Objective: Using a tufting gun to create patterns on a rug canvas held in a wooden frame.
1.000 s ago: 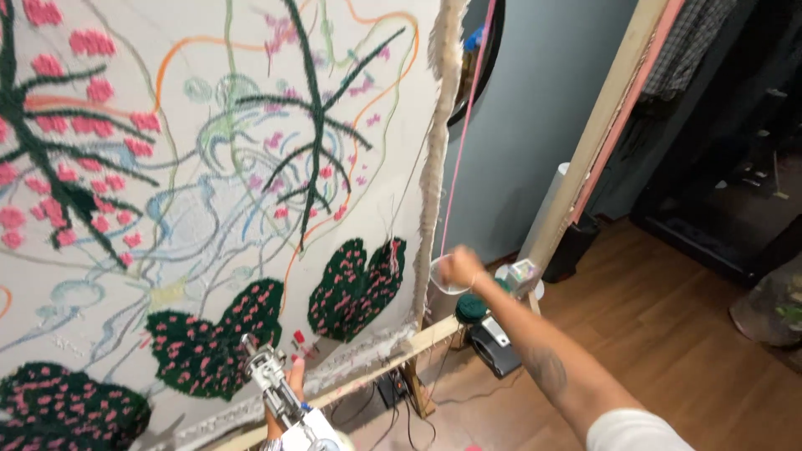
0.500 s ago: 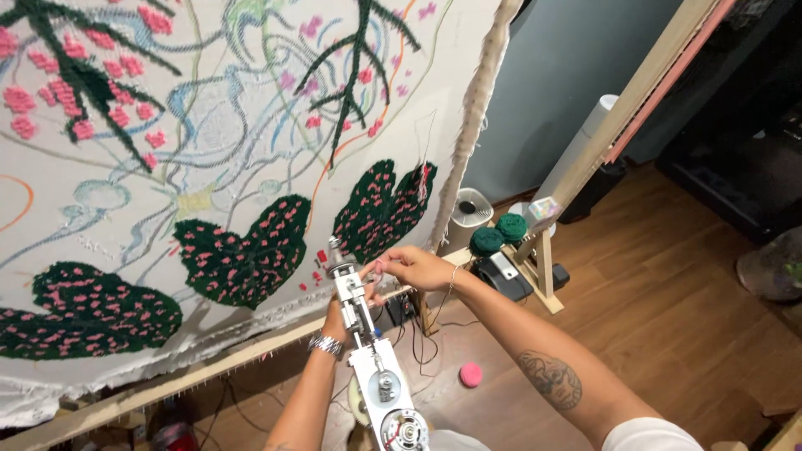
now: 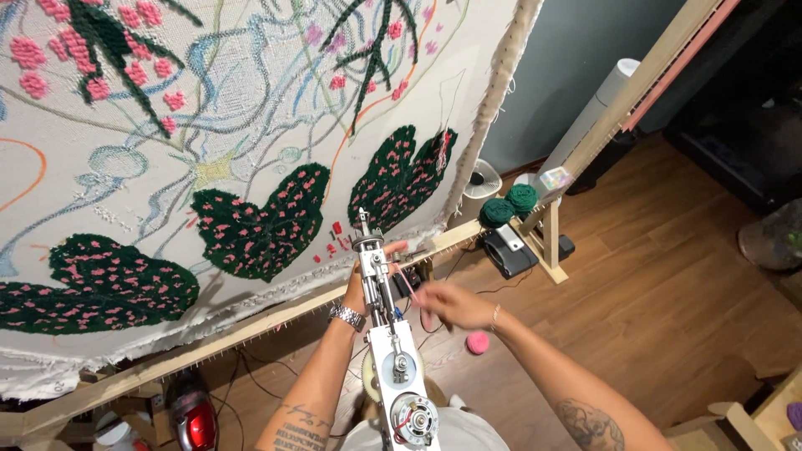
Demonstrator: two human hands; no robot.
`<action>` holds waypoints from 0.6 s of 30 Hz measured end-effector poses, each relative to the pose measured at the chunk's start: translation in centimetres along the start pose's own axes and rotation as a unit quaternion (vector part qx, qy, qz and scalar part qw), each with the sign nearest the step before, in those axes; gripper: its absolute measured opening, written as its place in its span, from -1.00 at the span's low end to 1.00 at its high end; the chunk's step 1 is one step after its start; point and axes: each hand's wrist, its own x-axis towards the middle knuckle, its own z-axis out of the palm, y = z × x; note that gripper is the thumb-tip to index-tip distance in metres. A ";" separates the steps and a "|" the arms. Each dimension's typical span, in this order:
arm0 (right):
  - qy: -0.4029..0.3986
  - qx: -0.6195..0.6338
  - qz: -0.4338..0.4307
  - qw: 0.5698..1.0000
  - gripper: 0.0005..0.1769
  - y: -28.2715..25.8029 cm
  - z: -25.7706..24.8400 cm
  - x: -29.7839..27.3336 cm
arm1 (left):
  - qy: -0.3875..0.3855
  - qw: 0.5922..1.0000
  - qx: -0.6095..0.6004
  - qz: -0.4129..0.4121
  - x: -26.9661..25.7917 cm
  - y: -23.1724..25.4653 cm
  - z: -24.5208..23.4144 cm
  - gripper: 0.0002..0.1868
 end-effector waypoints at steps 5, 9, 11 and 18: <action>-0.155 -0.063 0.200 0.965 -0.76 14.8 3.1 -5.0 | 0.010 1.000 -0.004 -0.022 -0.1 -3.6 -3.5 -0.40; -0.250 -0.106 0.398 0.876 -0.78 24.5 3.7 -7.5 | 0.020 0.999 0.035 0.006 -0.3 -3.5 -4.5 -0.41; -0.272 -0.148 0.401 0.862 -0.79 25.3 3.5 -6.4 | 0.034 0.997 0.070 0.012 -0.6 -2.8 -4.4 -0.41; 0.166 0.299 0.148 0.928 -0.26 4.2 4.5 5.8 | -0.017 0.993 0.110 0.035 -1.3 -2.3 -4.1 -0.55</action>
